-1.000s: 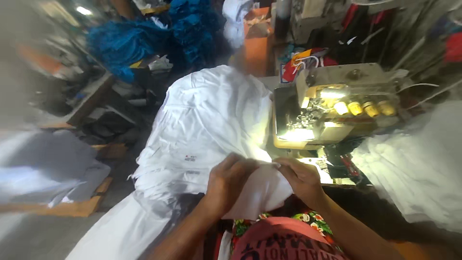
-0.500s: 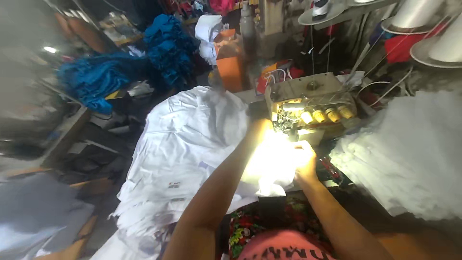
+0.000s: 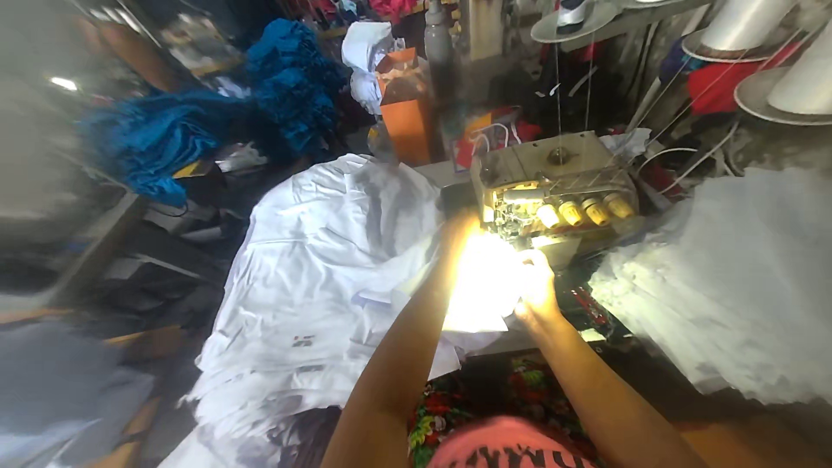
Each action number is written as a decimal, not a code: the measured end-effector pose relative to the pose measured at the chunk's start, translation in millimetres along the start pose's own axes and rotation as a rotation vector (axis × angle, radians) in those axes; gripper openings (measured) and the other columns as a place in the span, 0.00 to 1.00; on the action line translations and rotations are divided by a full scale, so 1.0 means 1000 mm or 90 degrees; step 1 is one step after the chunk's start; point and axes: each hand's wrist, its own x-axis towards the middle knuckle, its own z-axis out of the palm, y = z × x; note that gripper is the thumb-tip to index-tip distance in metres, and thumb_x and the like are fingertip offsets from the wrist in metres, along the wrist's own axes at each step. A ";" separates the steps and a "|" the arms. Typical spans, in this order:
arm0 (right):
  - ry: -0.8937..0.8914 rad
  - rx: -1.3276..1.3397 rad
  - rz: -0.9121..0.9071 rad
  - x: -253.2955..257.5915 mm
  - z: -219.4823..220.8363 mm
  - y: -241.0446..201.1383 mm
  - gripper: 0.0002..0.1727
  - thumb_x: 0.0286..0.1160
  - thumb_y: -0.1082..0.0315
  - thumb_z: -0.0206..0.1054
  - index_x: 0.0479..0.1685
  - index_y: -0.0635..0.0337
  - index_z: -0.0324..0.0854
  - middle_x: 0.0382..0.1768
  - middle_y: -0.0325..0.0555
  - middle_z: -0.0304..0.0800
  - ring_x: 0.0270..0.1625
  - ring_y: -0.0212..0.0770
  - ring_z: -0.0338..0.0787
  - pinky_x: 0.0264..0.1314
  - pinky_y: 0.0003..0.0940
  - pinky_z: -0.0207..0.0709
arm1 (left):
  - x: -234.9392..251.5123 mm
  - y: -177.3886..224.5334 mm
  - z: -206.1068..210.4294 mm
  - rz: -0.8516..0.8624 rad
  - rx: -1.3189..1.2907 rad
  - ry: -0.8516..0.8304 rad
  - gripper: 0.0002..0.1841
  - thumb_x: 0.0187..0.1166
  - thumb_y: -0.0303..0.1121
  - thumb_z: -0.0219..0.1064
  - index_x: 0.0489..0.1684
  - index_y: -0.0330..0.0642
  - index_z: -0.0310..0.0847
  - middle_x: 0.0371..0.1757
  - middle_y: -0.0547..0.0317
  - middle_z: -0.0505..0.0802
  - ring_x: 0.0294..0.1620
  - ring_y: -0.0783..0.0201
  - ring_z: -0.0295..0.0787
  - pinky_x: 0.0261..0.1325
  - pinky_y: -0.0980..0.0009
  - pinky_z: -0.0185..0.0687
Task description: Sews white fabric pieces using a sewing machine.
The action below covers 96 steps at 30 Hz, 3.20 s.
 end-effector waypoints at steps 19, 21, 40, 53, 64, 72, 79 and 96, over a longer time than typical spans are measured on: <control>-0.041 -0.091 -0.075 0.006 -0.005 0.003 0.04 0.81 0.78 0.60 0.41 0.58 0.73 0.31 0.38 0.76 0.33 0.31 0.80 0.37 0.29 0.78 | 0.019 -0.011 0.004 0.012 -0.033 0.049 0.21 0.78 0.28 0.69 0.70 0.33 0.81 0.70 0.35 0.86 0.67 0.35 0.85 0.64 0.38 0.79; -0.042 -0.125 -0.085 0.008 -0.006 0.003 0.04 0.80 0.79 0.60 0.42 0.59 0.73 0.31 0.39 0.76 0.33 0.31 0.79 0.37 0.28 0.77 | 0.021 -0.015 0.007 0.040 -0.059 0.086 0.21 0.76 0.26 0.69 0.68 0.33 0.83 0.71 0.35 0.85 0.64 0.35 0.87 0.62 0.38 0.81; -0.274 -0.522 -0.743 -0.072 0.008 -0.010 0.09 0.78 0.69 0.65 0.38 0.61 0.91 0.35 0.44 0.95 0.28 0.35 0.89 0.29 0.28 0.82 | -0.004 -0.023 -0.063 0.022 -0.469 -0.107 0.08 0.82 0.24 0.64 0.50 0.29 0.82 0.45 0.50 0.88 0.46 0.64 0.83 0.55 0.67 0.78; -0.169 -0.492 -0.754 -0.023 -0.018 0.019 0.39 0.70 0.52 0.75 0.72 0.75 0.70 0.70 0.76 0.78 0.71 0.60 0.84 0.72 0.47 0.78 | -0.135 -0.003 -0.034 0.069 -1.294 -0.049 0.34 0.71 0.25 0.59 0.79 0.70 0.74 0.65 0.63 0.89 0.47 0.69 0.92 0.45 0.70 0.91; -0.466 -0.526 -0.314 -0.021 -0.014 -0.054 0.15 0.86 0.65 0.59 0.51 0.69 0.86 0.36 0.43 0.89 0.40 0.24 0.86 0.49 0.28 0.81 | -0.098 -0.056 -0.072 0.348 -0.200 0.199 0.11 0.69 0.18 0.70 0.48 0.28 0.91 0.44 0.38 0.95 0.44 0.44 0.94 0.50 0.47 0.87; -0.575 -0.571 -0.419 -0.018 -0.018 -0.074 0.25 0.65 0.47 0.77 0.48 0.60 0.90 0.37 0.42 0.93 0.40 0.34 0.91 0.45 0.40 0.85 | -0.091 -0.011 -0.129 0.460 -0.128 -0.183 0.11 0.75 0.32 0.70 0.25 0.33 0.87 0.25 0.52 0.87 0.33 0.59 0.83 0.44 0.59 0.74; -0.042 -0.662 -0.797 -0.058 -0.015 -0.061 0.16 0.72 0.60 0.67 0.49 0.62 0.81 0.44 0.57 0.89 0.38 0.53 0.90 0.30 0.46 0.78 | -0.091 0.018 -0.117 0.597 -0.039 0.025 0.14 0.76 0.37 0.69 0.21 0.42 0.85 0.20 0.55 0.84 0.23 0.57 0.83 0.28 0.60 0.72; -0.515 -0.611 -0.396 -0.034 -0.079 -0.096 0.17 0.81 0.53 0.65 0.50 0.55 0.91 0.32 0.33 0.91 0.33 0.22 0.85 0.39 0.24 0.80 | -0.069 0.013 -0.118 0.496 -0.375 -0.236 0.15 0.83 0.32 0.66 0.21 0.41 0.84 0.21 0.73 0.85 0.25 0.86 0.79 0.33 0.87 0.73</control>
